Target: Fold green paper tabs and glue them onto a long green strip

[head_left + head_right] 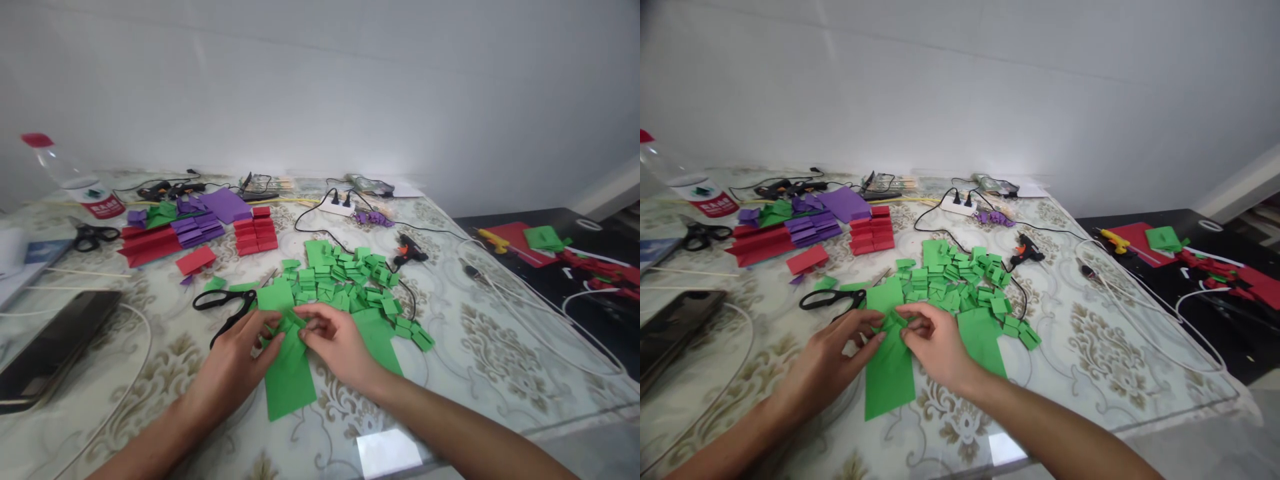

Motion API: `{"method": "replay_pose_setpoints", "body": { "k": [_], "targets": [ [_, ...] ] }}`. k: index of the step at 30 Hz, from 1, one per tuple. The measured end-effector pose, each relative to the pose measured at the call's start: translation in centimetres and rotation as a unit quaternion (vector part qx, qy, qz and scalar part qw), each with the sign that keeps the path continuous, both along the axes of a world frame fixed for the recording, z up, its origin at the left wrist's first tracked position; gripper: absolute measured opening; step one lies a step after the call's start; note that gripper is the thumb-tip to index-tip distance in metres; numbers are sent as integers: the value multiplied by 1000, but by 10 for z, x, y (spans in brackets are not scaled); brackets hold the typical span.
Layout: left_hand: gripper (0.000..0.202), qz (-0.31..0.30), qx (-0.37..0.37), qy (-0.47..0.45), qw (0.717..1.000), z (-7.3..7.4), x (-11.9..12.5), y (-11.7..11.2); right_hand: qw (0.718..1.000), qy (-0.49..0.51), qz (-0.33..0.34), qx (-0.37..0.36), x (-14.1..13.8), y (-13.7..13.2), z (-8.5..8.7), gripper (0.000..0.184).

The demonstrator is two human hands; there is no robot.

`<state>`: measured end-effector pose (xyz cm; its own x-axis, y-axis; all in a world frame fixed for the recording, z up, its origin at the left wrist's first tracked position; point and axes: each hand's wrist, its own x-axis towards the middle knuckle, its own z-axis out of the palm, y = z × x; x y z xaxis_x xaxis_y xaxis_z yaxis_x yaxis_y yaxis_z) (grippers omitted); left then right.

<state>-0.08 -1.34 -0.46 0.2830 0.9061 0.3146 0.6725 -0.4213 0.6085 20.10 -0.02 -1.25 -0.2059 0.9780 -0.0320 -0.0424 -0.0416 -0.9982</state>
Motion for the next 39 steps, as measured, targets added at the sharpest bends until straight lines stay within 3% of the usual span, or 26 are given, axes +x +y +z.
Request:
{"method": "replay_pose_setpoints", "body": {
  "k": [7, 18, 22, 27, 34, 39],
  "targets": [
    [13, -7, 1, -20, 1000, 1, 0, -3, 993, -93, 19, 69, 0, -6, 3, 43],
    [8, -21, -10, -65, 998, 7, 3, -7, 957, -196, 10, 212, -1, -8, 3, 19],
    [9, -39, -59, -99, 993, 10, 3, -8, 947, -192, -5, 258, 0, -8, 2, 13],
    [24, -52, -186, -180, 965, 23, 0, -7, 953, -178, -15, 245, 2, -9, 7, 9],
    [17, -28, -171, -162, 972, 23, -2, -2, 976, -125, -11, 176, 1, -10, 8, 9],
    [18, -65, -251, -217, 941, 19, 1, -2, 986, -105, -2, 131, 0, -9, 13, 10]
  ]
}}
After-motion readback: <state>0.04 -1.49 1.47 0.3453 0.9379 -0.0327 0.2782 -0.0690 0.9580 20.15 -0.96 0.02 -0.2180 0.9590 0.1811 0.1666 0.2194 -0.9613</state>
